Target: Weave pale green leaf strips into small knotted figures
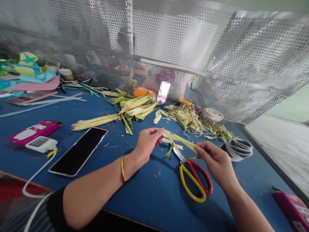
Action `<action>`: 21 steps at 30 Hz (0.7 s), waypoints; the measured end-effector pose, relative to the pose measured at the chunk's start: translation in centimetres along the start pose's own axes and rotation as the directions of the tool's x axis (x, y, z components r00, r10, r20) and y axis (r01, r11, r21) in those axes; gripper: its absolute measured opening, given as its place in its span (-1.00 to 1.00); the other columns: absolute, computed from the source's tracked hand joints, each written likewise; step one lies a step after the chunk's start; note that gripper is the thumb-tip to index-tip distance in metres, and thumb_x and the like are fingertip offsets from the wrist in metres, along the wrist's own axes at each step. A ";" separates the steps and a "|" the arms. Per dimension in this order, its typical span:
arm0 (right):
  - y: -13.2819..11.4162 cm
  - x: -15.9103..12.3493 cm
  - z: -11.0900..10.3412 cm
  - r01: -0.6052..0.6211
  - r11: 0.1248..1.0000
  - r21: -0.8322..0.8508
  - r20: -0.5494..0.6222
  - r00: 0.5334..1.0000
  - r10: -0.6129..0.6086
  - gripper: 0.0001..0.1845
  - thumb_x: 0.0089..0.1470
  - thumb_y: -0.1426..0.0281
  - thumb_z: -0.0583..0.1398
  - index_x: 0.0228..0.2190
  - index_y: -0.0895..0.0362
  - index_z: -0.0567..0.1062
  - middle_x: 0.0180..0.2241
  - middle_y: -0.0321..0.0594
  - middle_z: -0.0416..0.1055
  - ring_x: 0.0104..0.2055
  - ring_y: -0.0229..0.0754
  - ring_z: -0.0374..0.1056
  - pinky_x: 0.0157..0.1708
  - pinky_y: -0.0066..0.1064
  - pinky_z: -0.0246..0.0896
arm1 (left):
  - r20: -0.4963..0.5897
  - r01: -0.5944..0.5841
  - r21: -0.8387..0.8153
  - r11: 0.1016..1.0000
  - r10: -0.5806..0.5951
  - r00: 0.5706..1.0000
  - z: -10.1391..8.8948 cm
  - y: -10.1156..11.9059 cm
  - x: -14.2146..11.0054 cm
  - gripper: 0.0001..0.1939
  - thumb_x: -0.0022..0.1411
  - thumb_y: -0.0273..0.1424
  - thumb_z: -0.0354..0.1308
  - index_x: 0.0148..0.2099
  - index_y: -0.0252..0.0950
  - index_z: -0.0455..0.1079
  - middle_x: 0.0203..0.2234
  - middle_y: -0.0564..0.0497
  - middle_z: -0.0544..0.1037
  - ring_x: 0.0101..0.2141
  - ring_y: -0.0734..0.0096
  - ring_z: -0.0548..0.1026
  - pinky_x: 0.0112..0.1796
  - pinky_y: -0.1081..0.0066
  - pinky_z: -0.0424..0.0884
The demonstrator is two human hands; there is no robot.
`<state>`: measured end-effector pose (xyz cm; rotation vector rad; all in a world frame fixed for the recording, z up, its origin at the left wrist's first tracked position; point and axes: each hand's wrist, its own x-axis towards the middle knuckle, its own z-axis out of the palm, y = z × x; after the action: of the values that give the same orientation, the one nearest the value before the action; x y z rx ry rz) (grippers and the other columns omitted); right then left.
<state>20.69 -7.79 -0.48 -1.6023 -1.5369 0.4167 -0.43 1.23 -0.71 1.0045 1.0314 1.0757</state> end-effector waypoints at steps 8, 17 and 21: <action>-1.1 0.0 0.5 -0.200 0.939 0.280 0.063 0.980 0.190 -0.60 0.02 0.03 0.27 -0.50 0.12 0.45 -0.64 -0.35 0.29 -0.64 -0.31 0.18 -0.64 -0.47 0.13 | 0.028 0.016 -0.007 1.000 -0.016 0.999 0.1 0.1 -0.2 -0.80 0.07 -0.27 0.28 -0.41 -0.33 0.56 -0.51 -0.02 0.55 -0.57 0.57 0.33 -0.55 0.50 0.21; -0.9 -0.2 1.0 -0.214 0.903 0.373 0.038 0.976 0.216 -0.66 0.02 0.09 0.31 -0.47 0.13 0.49 -0.62 -0.33 0.35 -0.60 -0.29 0.24 -0.56 -0.44 0.22 | 0.091 0.065 -0.023 0.998 -0.063 0.994 0.1 -0.1 -0.2 -0.71 0.02 -0.21 0.33 -0.34 -0.36 0.56 -0.40 -0.09 0.59 -0.56 0.58 0.35 -0.55 0.52 0.21; -0.5 -0.1 1.0 -0.185 0.907 0.379 0.001 0.980 0.200 -0.70 0.05 0.14 0.30 -0.43 0.13 0.51 -0.57 -0.31 0.40 -0.57 -0.28 0.29 -0.53 -0.43 0.26 | 0.074 0.090 0.000 0.996 -0.090 0.993 0.2 -0.1 -0.4 -0.73 0.04 -0.23 0.32 -0.32 -0.36 0.56 -0.40 -0.09 0.58 -0.56 0.58 0.35 -0.56 0.52 0.21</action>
<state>19.58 -7.60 -0.75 -1.4479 -1.1840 0.7407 -0.30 0.83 -0.72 0.9793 1.0054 0.9598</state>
